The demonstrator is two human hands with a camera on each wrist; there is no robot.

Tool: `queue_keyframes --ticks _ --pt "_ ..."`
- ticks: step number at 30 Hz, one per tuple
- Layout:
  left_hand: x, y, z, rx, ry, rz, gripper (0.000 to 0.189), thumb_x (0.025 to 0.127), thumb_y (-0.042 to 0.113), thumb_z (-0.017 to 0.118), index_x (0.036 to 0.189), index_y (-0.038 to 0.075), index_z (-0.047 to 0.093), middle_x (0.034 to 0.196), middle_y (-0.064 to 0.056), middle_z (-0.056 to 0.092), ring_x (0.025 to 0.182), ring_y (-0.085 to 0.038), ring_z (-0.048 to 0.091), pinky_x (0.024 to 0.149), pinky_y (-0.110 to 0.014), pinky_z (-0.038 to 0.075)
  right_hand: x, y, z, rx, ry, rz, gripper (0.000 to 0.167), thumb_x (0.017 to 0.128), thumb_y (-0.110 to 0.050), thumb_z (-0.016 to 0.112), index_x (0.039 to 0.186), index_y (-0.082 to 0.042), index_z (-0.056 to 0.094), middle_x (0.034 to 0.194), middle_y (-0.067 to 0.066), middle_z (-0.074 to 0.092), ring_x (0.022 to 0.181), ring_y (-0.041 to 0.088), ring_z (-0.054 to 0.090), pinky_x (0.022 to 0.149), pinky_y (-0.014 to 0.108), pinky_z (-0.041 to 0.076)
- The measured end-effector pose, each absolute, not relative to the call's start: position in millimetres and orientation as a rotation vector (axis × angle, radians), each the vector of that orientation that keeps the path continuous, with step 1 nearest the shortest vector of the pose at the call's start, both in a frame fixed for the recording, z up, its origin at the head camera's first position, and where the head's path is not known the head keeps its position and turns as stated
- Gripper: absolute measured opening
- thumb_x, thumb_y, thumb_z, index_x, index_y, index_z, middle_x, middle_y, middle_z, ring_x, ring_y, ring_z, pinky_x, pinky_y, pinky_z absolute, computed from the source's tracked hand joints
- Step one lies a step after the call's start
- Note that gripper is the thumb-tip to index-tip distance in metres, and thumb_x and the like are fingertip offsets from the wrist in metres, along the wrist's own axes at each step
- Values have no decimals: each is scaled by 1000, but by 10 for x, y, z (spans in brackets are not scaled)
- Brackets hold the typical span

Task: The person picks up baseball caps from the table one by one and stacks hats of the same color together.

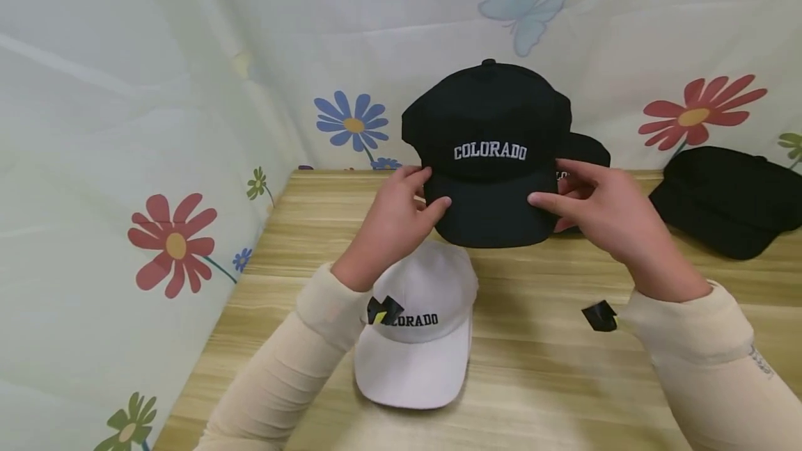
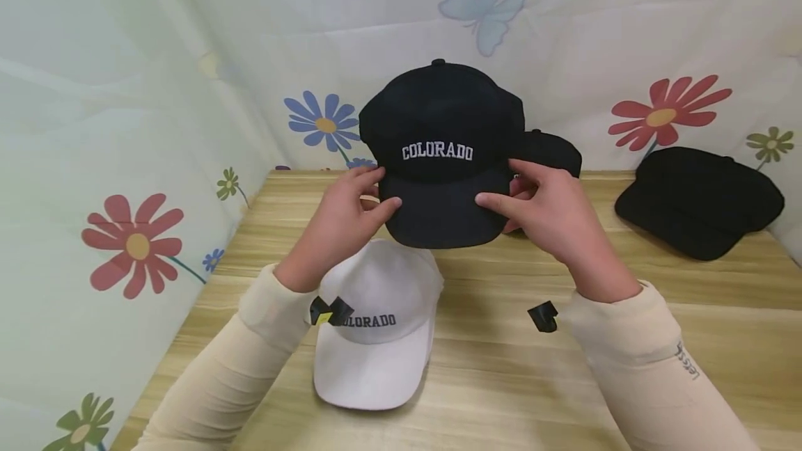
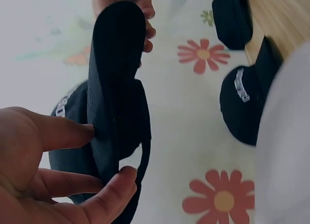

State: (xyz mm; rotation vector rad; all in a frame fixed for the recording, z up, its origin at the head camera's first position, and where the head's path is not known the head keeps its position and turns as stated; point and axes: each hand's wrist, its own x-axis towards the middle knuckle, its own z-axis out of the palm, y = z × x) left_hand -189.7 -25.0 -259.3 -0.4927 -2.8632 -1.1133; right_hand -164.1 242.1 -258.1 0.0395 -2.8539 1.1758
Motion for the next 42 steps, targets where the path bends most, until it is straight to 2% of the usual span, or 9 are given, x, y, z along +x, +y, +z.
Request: queue_keyframes --ticks 4,10,16,22,25,32,37,42 --pt "-1759 -146 -2597 -549 -2917 -1075 66 93 30 64 148 4 38 155 -12 32 110 -22 63 87 -32 55 -1499 2525 -2614 -3 -2871 1135 96 77 -69 64 149 -11 37 112 10 59 68 13 69 66 27 44" --pt "-1614 -24 -2629 -635 -2948 -1036 72 91 33 67 150 7 35 157 -9 29 113 -22 63 87 -31 55 -1316 2656 -2681 -35 -2874 1074 92 79 -65 64 148 -10 39 110 8 58 67 9 69 63 26 41" --pt "-1486 89 -2679 -723 -2985 -1010 79 88 36 70 151 7 32 159 -8 25 116 -22 60 95 -32 52 -1153 2784 -2762 -40 -2868 1064 85 82 -57 67 148 -10 40 110 13 60 64 7 68 61 25 41" --pt "-1383 244 -2821 -786 -3041 -932 83 87 38 72 151 7 31 160 -8 22 140 -23 40 108 -33 42 -1037 2939 -2945 -59 -2898 1126 85 84 -53 68 148 -5 38 110 17 60 65 9 69 60 24 45" --pt "-1330 319 -2901 -813 -3059 -914 83 87 38 71 152 6 29 161 -9 20 143 -23 34 111 -34 39 -983 3006 -3044 -62 -2907 1163 85 85 -52 68 147 -2 38 110 18 59 66 10 70 60 24 46" --pt "-1206 420 -3131 -884 -3048 -845 80 89 35 69 150 2 30 159 -14 22 138 -23 42 108 -31 41 -887 3090 -3239 -54 -2956 1234 88 85 -49 69 146 4 36 112 23 60 70 12 71 61 25 52" --pt "-1137 505 -3280 -924 -3043 -745 77 91 34 67 149 -2 30 157 -17 25 138 -23 42 108 -29 41 -813 3146 -3380 -41 -2972 1267 87 86 -45 70 144 8 35 111 24 60 71 11 70 62 26 55" --pt "-1071 593 -3429 -886 -3101 -625 74 91 36 66 147 -1 35 154 -21 30 129 -25 52 103 -26 45 -737 3182 -3541 -84 -3005 1302 88 86 -46 70 144 11 34 110 24 60 72 12 69 63 28 56"
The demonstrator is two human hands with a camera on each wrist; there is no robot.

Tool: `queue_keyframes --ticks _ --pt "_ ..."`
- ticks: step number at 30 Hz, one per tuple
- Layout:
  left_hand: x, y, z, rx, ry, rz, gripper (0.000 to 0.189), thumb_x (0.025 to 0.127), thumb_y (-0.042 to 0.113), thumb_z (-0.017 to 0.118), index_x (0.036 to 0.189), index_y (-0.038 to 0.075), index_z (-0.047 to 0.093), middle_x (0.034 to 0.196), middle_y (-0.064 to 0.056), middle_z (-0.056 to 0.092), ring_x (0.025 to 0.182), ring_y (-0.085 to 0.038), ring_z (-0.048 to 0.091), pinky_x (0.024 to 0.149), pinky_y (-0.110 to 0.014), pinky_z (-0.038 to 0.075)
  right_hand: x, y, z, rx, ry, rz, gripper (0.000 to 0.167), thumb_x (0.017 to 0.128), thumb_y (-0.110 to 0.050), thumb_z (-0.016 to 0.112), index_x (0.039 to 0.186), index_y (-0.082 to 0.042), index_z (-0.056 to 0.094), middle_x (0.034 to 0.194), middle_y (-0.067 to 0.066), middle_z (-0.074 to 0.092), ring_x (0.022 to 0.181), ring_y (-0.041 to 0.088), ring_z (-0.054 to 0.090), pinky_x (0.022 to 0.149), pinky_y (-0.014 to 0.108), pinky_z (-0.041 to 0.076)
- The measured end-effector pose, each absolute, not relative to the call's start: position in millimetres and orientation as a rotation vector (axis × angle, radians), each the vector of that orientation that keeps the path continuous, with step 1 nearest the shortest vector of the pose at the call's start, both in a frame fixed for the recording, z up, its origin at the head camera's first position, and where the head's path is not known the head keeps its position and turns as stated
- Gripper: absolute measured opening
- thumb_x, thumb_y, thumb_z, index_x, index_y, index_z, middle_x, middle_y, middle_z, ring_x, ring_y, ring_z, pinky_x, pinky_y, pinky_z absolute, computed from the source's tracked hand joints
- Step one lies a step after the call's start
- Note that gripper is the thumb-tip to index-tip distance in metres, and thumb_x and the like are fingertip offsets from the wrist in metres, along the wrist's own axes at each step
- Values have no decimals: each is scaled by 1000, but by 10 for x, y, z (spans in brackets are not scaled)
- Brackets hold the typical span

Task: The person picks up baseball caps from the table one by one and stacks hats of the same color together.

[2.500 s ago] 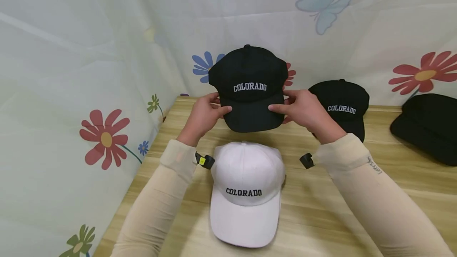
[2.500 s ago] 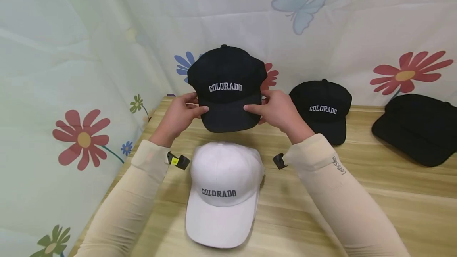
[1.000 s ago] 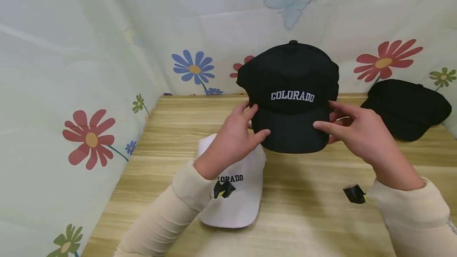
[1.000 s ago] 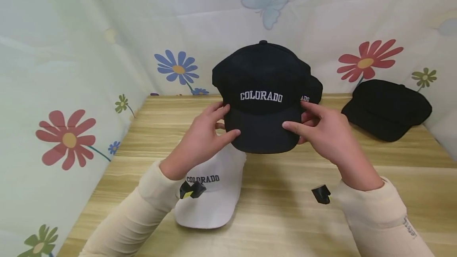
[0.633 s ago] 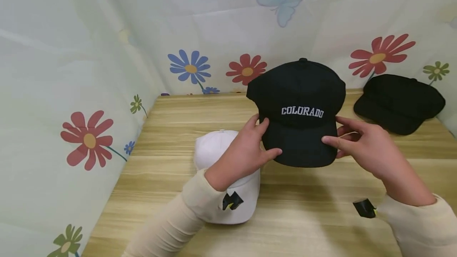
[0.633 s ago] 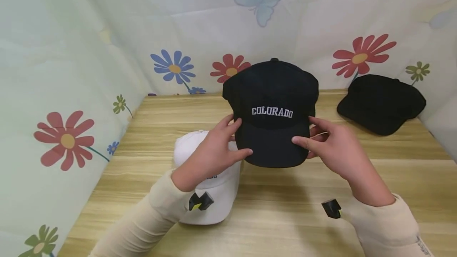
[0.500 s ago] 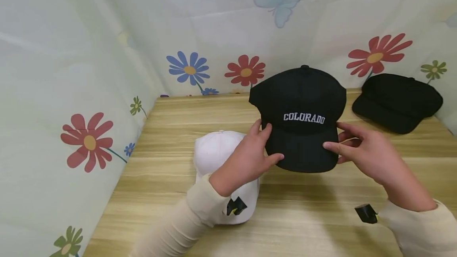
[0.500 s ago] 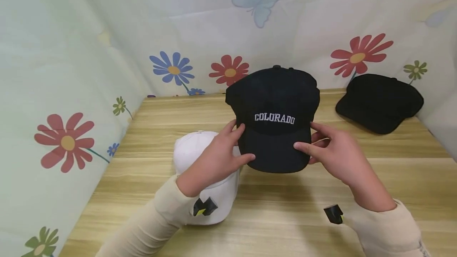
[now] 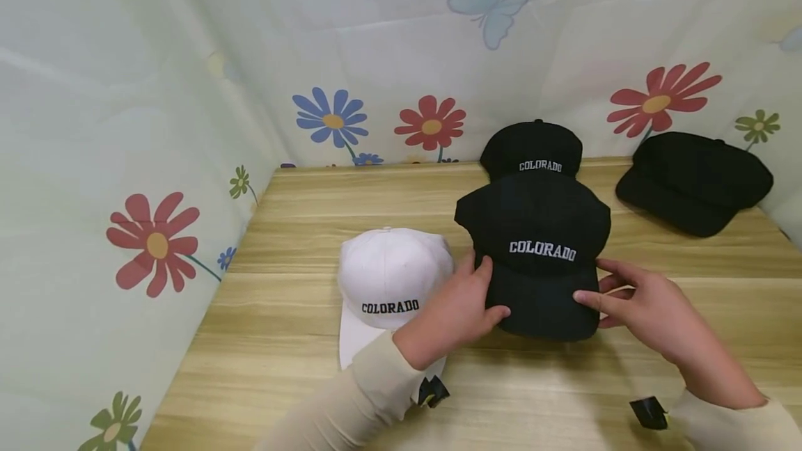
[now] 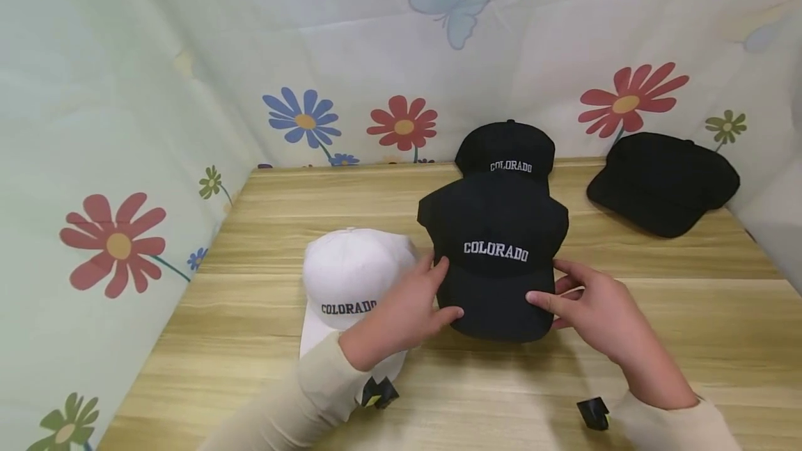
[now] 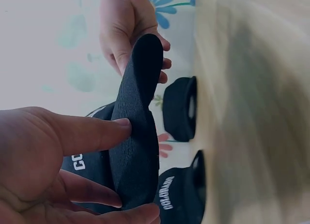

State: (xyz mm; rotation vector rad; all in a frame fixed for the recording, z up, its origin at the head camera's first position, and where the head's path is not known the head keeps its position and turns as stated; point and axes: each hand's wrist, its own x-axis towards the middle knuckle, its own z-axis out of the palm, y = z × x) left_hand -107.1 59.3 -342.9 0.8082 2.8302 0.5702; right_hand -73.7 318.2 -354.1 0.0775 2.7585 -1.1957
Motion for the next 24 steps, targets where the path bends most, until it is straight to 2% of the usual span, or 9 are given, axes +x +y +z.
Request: queue_keyframes --ticks 6,16,24 --pt "-1010 655 -3620 774 2789 520 73 91 39 65 147 0 37 152 -22 35 129 -23 52 103 -26 45 -663 3222 -3705 121 2691 -1175 89 85 -46 71 142 13 34 108 22 61 71 15 69 62 29 57" --pt "-887 673 -3863 737 2706 529 74 91 41 65 147 0 36 153 -22 33 135 -21 46 104 -23 42 -601 3275 -3888 169 2560 -1187 91 84 -42 73 141 16 32 106 21 61 77 18 66 65 30 58" --pt "-813 674 -3986 755 2740 505 76 88 42 68 143 -3 40 148 -23 39 112 -17 62 91 -20 50 -637 3277 -3959 141 2621 -1023 89 83 -49 72 138 13 40 99 13 64 77 16 62 61 28 53"
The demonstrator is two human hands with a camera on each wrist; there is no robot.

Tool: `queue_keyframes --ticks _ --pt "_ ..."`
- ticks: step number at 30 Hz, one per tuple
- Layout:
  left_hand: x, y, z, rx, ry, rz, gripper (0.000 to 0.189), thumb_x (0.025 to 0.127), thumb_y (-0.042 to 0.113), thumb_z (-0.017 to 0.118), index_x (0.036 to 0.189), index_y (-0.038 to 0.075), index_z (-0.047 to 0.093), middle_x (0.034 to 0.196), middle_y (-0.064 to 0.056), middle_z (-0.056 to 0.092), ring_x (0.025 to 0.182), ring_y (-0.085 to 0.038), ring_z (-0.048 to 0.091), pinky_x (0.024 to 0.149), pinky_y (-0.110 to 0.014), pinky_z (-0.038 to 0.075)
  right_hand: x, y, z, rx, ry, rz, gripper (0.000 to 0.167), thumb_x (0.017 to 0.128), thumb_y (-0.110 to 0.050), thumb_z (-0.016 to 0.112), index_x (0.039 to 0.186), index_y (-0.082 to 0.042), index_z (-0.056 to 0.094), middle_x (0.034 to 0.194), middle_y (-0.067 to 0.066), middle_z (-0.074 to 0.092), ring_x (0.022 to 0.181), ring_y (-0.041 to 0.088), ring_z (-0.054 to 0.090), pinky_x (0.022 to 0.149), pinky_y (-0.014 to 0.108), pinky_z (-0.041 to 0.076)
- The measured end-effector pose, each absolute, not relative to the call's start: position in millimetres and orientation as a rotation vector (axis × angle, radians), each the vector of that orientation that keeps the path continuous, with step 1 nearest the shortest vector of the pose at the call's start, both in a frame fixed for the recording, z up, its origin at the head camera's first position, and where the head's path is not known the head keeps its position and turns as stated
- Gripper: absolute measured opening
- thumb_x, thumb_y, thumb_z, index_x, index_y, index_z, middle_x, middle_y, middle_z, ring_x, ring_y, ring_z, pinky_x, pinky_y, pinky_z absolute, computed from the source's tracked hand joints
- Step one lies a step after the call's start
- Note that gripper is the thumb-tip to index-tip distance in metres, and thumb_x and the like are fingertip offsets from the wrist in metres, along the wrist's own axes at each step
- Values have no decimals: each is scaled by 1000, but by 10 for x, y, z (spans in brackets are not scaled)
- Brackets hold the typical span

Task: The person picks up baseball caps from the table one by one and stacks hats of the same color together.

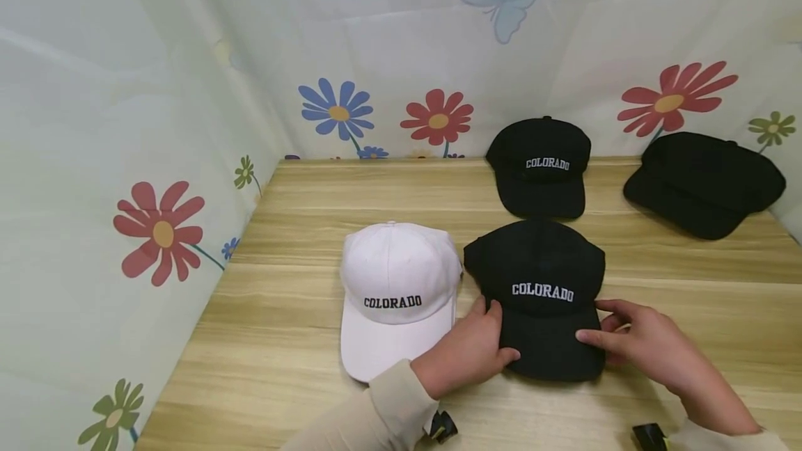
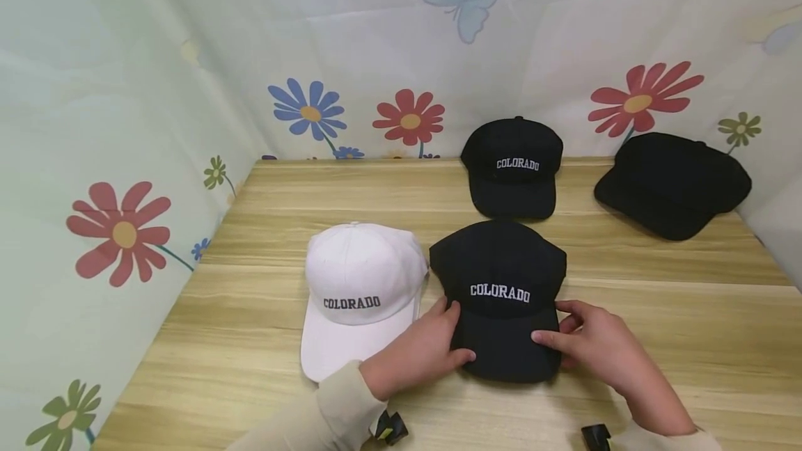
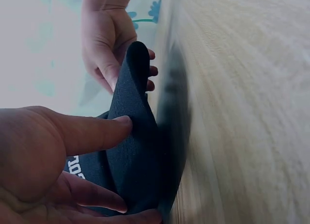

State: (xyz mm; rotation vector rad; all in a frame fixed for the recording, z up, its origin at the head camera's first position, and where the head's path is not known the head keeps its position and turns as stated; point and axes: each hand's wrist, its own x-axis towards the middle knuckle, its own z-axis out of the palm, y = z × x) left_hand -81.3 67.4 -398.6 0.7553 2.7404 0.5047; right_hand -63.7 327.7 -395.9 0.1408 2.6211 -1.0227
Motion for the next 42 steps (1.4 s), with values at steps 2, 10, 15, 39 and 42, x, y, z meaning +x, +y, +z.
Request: queue_keyframes --ticks 2,10,15,39,42 --pt "-806 681 -4006 771 2760 484 75 88 42 69 142 -3 42 146 -23 42 114 -18 61 93 -20 49 -644 3275 -3974 137 2623 -1000 89 82 -50 73 137 12 42 97 12 65 75 16 62 60 28 52" --pt "-726 722 -4017 858 2811 360 69 89 42 67 137 -4 48 140 -22 50 132 -24 47 105 -22 41 -670 3299 -4025 50 2707 -842 81 81 -51 73 129 12 53 98 12 69 79 20 64 63 31 50" --pt "-687 742 -4035 844 2831 344 67 90 42 66 137 -3 49 141 -22 48 134 -25 45 108 -23 38 -690 3314 -4029 -25 2790 -747 75 81 -50 73 122 11 60 101 16 71 87 26 66 67 35 50" --pt "-833 619 -3939 973 2782 333 46 92 44 62 114 4 64 104 -6 65 95 -13 63 83 -22 51 -733 3374 -3875 -19 2741 -828 55 87 -45 68 116 2 67 92 2 71 75 12 65 60 26 49" --pt "-868 579 -3824 1019 2785 308 34 91 45 62 94 11 67 80 1 62 74 -11 61 66 -24 49 -736 3369 -3788 -5 2698 -889 50 90 -45 65 112 -1 69 95 5 71 74 12 65 61 26 52"
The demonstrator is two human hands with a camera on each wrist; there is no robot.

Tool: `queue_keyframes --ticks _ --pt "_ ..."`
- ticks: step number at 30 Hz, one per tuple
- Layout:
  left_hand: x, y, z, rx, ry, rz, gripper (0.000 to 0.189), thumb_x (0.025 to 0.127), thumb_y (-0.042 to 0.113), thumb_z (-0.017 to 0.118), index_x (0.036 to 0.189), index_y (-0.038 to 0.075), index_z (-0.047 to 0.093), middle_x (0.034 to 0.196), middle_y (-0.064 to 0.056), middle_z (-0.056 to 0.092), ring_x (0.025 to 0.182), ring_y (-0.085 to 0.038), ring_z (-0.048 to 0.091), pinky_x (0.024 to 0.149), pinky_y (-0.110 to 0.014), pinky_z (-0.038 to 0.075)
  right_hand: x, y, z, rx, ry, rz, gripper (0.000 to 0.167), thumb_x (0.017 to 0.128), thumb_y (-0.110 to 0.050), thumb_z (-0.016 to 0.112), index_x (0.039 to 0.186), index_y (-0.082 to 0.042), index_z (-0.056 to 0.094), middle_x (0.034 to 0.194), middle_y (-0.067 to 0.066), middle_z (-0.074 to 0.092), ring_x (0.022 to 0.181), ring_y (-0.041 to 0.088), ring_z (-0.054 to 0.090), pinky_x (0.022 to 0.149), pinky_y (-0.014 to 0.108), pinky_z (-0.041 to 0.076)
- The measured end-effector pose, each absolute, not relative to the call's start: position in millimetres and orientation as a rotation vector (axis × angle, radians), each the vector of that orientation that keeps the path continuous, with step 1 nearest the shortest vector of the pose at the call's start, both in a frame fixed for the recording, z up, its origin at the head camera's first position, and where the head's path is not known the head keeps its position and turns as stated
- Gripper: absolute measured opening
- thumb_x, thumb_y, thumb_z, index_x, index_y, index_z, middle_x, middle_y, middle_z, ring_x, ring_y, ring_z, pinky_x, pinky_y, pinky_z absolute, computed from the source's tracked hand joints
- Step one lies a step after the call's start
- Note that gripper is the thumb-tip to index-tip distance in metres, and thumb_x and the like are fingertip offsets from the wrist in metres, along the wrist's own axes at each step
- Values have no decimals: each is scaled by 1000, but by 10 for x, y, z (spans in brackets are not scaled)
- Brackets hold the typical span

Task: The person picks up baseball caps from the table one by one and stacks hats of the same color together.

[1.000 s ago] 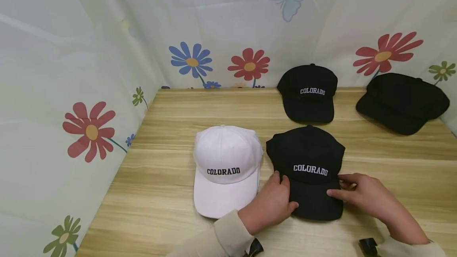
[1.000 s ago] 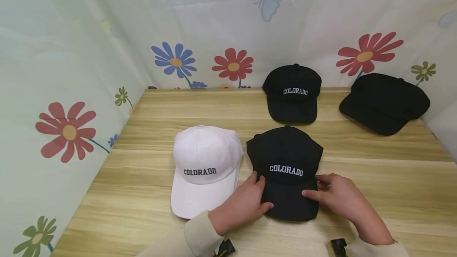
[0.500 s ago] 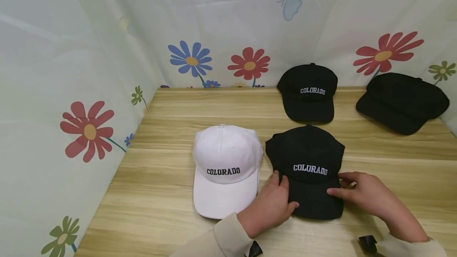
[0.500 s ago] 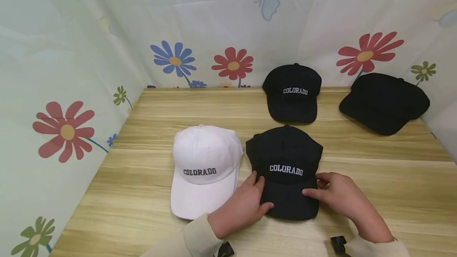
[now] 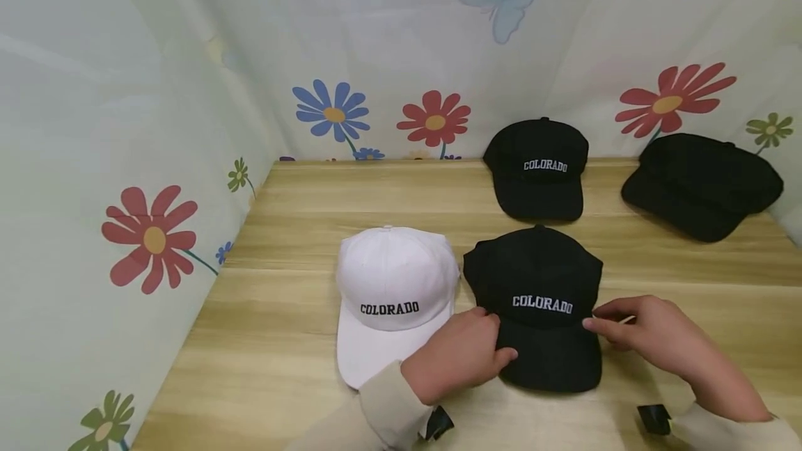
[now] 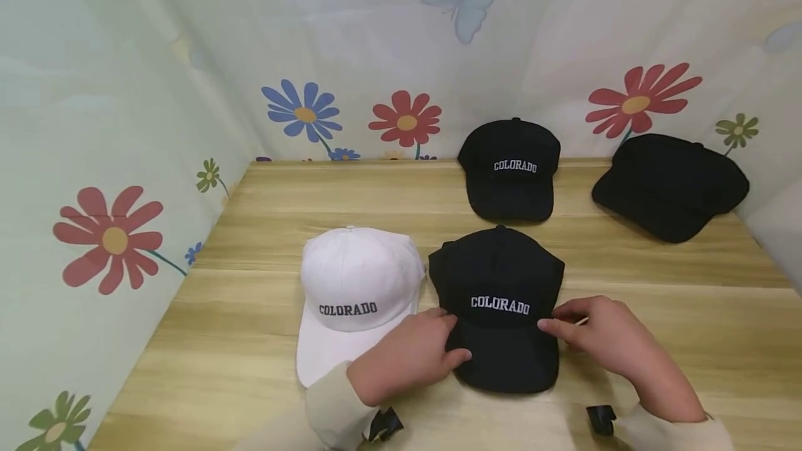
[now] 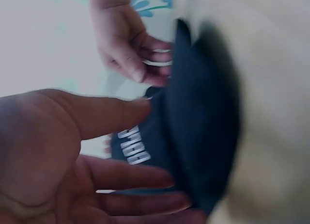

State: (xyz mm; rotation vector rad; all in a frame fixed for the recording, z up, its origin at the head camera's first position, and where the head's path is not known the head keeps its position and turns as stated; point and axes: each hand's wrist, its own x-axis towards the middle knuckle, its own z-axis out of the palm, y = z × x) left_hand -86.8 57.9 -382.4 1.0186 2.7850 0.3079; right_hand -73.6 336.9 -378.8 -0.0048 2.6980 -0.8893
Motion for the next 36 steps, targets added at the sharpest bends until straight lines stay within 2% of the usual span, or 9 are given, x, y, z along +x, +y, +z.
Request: queue_keyframes --ticks 4,12,17,23,29,36 --pt "-961 554 -3591 1031 2813 283 31 92 45 61 84 15 65 71 3 63 66 -13 62 57 -27 47 -797 3373 -3622 11 2719 -912 46 93 -47 60 105 -4 72 93 6 72 72 14 67 61 28 55" --pt "-1227 598 -3175 1040 2894 155 32 95 47 55 92 17 65 65 4 59 62 -13 61 47 -29 44 -984 3338 -3347 108 2952 -970 47 96 -50 53 88 -8 73 78 4 72 64 12 66 57 31 49" --pt "-1404 696 -2930 1013 2923 101 33 96 49 53 96 18 66 65 5 58 62 -13 60 47 -29 44 -1124 3344 -3203 89 3089 -1057 46 96 -46 56 83 -5 74 73 8 72 57 7 64 52 28 47" --pt "-1627 803 -2731 952 2941 92 33 95 50 53 92 19 63 63 4 55 58 -12 55 45 -27 43 -1287 3339 -3068 161 3174 -1111 50 93 -51 56 86 -5 75 76 10 73 56 4 64 53 22 47" --pt "-1809 866 -2662 900 2965 122 33 95 48 54 96 17 64 65 4 56 59 -12 55 49 -26 44 -1413 3326 -3002 257 3174 -1190 55 91 -57 54 90 -6 75 74 4 73 59 2 65 57 15 46" --pt "-1975 917 -2689 805 2947 129 35 95 49 53 106 18 65 75 3 61 69 -13 59 57 -29 49 -1512 3305 -3099 350 3155 -1322 59 90 -60 52 94 -5 73 66 -16 66 59 -3 65 57 15 49"
